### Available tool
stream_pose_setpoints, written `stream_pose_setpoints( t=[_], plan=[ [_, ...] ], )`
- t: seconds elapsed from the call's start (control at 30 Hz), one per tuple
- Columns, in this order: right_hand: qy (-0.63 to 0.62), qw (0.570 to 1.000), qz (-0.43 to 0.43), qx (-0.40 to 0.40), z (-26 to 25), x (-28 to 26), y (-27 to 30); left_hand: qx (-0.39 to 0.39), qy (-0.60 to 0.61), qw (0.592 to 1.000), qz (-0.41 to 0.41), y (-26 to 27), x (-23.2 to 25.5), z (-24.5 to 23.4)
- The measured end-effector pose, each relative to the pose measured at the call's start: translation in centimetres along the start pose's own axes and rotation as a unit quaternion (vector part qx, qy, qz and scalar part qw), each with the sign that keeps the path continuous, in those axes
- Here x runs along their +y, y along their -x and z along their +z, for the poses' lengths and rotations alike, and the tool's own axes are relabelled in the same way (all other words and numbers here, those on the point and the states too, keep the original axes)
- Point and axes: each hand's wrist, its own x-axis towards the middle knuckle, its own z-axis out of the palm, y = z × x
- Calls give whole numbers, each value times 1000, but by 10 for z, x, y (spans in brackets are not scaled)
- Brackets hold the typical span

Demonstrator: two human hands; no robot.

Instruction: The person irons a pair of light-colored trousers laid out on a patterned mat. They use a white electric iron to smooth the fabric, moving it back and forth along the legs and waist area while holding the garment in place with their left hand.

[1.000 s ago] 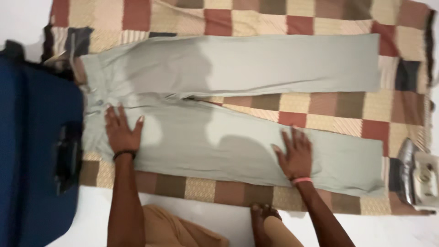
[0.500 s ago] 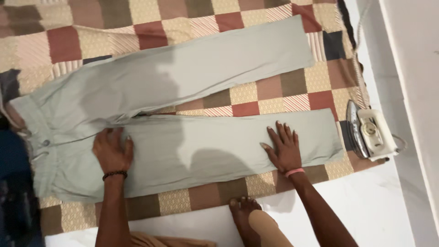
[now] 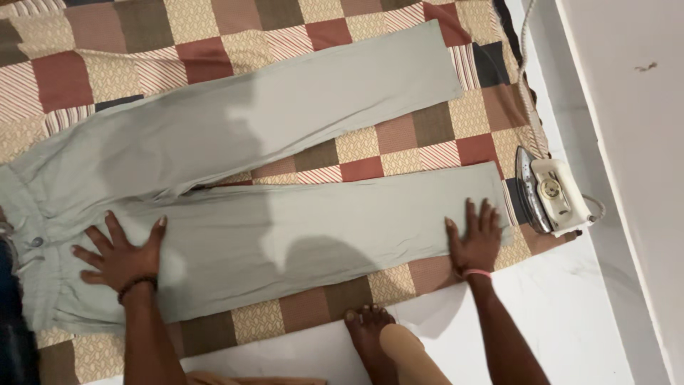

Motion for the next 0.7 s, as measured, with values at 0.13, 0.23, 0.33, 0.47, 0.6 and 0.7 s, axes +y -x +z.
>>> stream_pose_setpoints(
  t=[0.13, 0.23, 0.33, 0.47, 0.6, 0.7],
  plan=[
    [-8, 1000, -6, 0, -3, 13, -5, -84, -24, 996, -14, -11, 5, -36],
    [-15, 1000, -3, -22, -5, 17, -8, -121, -63, 990, -19, -23, 9, -49],
    [-17, 999, 0, -40, -2, 23, -9, -119, -81, 990, -2, -27, -3, -50],
    [0, 999, -30, -30, 7, 36, -14, -63, -23, 997, 33, -18, -28, -27],
    [18, 998, -15, -64, 4, 34, -19, -54, -12, 998, 17, -30, -48, -22],
    [-11, 996, -6, -89, -9, 23, -13, -125, -72, 989, 22, -59, -53, -34]
  ],
)
